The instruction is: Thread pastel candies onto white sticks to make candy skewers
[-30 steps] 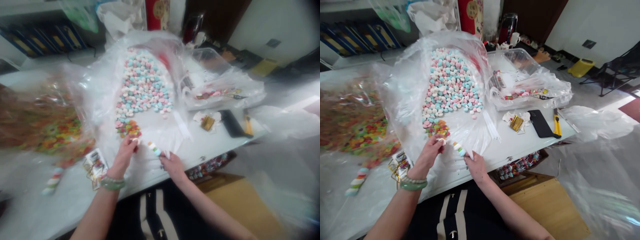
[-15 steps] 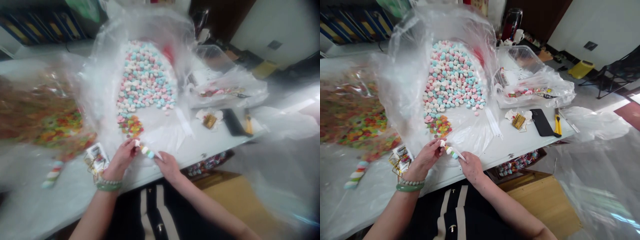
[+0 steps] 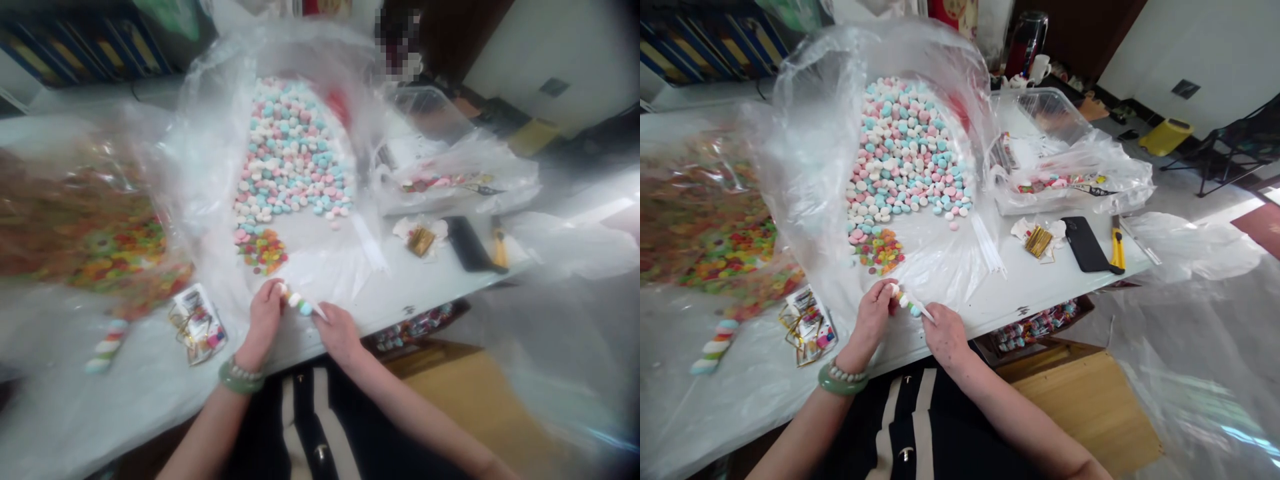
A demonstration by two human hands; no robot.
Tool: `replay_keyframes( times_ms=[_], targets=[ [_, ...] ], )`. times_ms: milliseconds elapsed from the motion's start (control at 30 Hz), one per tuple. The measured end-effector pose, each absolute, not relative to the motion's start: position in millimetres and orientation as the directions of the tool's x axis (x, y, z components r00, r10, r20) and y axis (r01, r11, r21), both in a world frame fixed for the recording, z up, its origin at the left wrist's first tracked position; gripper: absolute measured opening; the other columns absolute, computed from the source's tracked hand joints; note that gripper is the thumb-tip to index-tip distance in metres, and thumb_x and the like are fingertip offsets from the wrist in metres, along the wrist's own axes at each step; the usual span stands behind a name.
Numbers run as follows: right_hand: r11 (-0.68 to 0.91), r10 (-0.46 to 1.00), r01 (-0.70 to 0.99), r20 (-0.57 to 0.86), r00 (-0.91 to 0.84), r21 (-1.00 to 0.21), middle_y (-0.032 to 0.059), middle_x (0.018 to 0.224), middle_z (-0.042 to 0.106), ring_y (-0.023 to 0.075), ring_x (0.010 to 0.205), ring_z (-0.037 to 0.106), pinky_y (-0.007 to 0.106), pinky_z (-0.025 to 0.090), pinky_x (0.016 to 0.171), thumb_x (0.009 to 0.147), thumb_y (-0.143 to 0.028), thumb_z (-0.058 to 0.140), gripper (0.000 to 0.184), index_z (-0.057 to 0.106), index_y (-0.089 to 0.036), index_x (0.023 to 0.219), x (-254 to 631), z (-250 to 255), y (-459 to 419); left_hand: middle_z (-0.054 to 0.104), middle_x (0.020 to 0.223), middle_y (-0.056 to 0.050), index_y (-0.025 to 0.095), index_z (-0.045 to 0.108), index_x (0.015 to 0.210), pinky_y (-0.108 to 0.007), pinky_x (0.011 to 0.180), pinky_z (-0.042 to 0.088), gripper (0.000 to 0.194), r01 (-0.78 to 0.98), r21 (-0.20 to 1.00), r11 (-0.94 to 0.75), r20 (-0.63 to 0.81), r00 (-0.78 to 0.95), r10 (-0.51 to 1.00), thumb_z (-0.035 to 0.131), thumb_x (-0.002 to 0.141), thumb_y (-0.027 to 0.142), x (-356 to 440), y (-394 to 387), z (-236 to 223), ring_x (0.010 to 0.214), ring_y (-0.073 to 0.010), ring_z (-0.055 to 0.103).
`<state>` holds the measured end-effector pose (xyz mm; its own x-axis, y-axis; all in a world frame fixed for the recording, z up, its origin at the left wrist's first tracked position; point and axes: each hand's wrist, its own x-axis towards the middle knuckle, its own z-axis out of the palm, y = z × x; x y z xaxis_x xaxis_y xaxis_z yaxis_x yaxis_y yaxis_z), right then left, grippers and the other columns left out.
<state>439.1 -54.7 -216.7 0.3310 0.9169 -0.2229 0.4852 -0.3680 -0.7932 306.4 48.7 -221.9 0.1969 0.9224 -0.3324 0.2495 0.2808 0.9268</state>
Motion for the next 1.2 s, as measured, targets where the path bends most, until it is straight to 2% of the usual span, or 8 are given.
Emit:
replay_keyframes(
  times_ms=[200,300,433,667,933,1200],
  targets=[
    [-0.339,0.928,0.404,-0.233,0.290,-0.849,0.0000,0.073,0.064,0.0174,0.075,0.058,0.025,0.040,0.071,0.085,-0.025,0.051,0.017,0.067,-0.021,0.078,446.8,-215.5,-59.5,0.052,0.061,0.002,0.015,0.064,0.089,-0.022,0.047,0.034,0.027,0.012,0.862,0.506,-0.497,0.214,0.841,0.067,0.071,0.035,305.6,61.7,-206.6,0.050,-0.0102,0.044],
    [-0.335,0.926,0.386,-0.225,0.302,-0.860,0.0004,0.074,0.064,0.0178,0.076,0.059,0.025,0.041,0.072,0.084,-0.024,0.053,0.016,0.067,-0.021,0.079,446.1,-216.2,-59.7,0.054,0.064,0.001,0.014,0.065,0.088,-0.022,0.048,0.036,0.028,-0.062,0.829,0.555,-0.521,0.272,0.809,0.070,0.070,0.035,303.9,64.0,-201.7,0.052,-0.0096,0.046],
    [-0.330,0.928,0.413,-0.211,0.307,-0.849,0.0013,0.075,0.065,0.0186,0.076,0.058,0.026,0.041,0.072,0.085,-0.024,0.051,0.018,0.068,-0.021,0.079,446.9,-215.9,-56.9,0.056,0.068,0.000,0.014,0.066,0.096,-0.023,0.052,0.040,0.034,-0.053,0.823,0.566,-0.507,0.381,0.773,0.068,0.076,0.042,303.5,59.0,-202.2,0.056,-0.0109,0.050],
    [-0.331,0.939,0.477,-0.236,0.249,-0.814,-0.0006,0.068,0.060,0.0158,0.069,0.054,0.024,0.036,0.064,0.085,-0.024,0.051,0.020,0.064,-0.020,0.070,458.2,-209.8,-52.1,0.056,0.065,0.002,0.015,0.066,0.101,-0.021,0.048,0.034,0.036,0.055,0.850,0.525,-0.503,0.382,0.775,0.072,0.072,0.036,305.9,58.3,-205.2,0.053,-0.0097,0.046],
    [-0.296,0.942,0.417,-0.191,0.274,-0.859,0.0005,0.073,0.063,0.0168,0.073,0.057,0.024,0.040,0.070,0.085,-0.023,0.052,0.018,0.065,-0.020,0.073,458.1,-208.1,-60.2,0.050,0.066,0.003,0.014,0.060,0.097,-0.019,0.046,0.031,0.033,-0.211,0.773,0.598,-0.543,0.267,0.796,0.071,0.069,0.027,308.6,67.4,-205.3,0.053,-0.0076,0.044],
    [-0.323,0.932,0.432,-0.205,0.297,-0.842,0.0008,0.071,0.061,0.0166,0.072,0.056,0.024,0.039,0.070,0.085,-0.023,0.051,0.018,0.063,-0.020,0.071,452.3,-211.1,-53.1,0.051,0.064,0.003,0.014,0.062,0.100,-0.020,0.047,0.033,0.031,-0.107,0.835,0.539,-0.497,0.272,0.824,0.067,0.075,0.033,315.4,58.5,-207.5,0.053,-0.0088,0.044]
  ],
)
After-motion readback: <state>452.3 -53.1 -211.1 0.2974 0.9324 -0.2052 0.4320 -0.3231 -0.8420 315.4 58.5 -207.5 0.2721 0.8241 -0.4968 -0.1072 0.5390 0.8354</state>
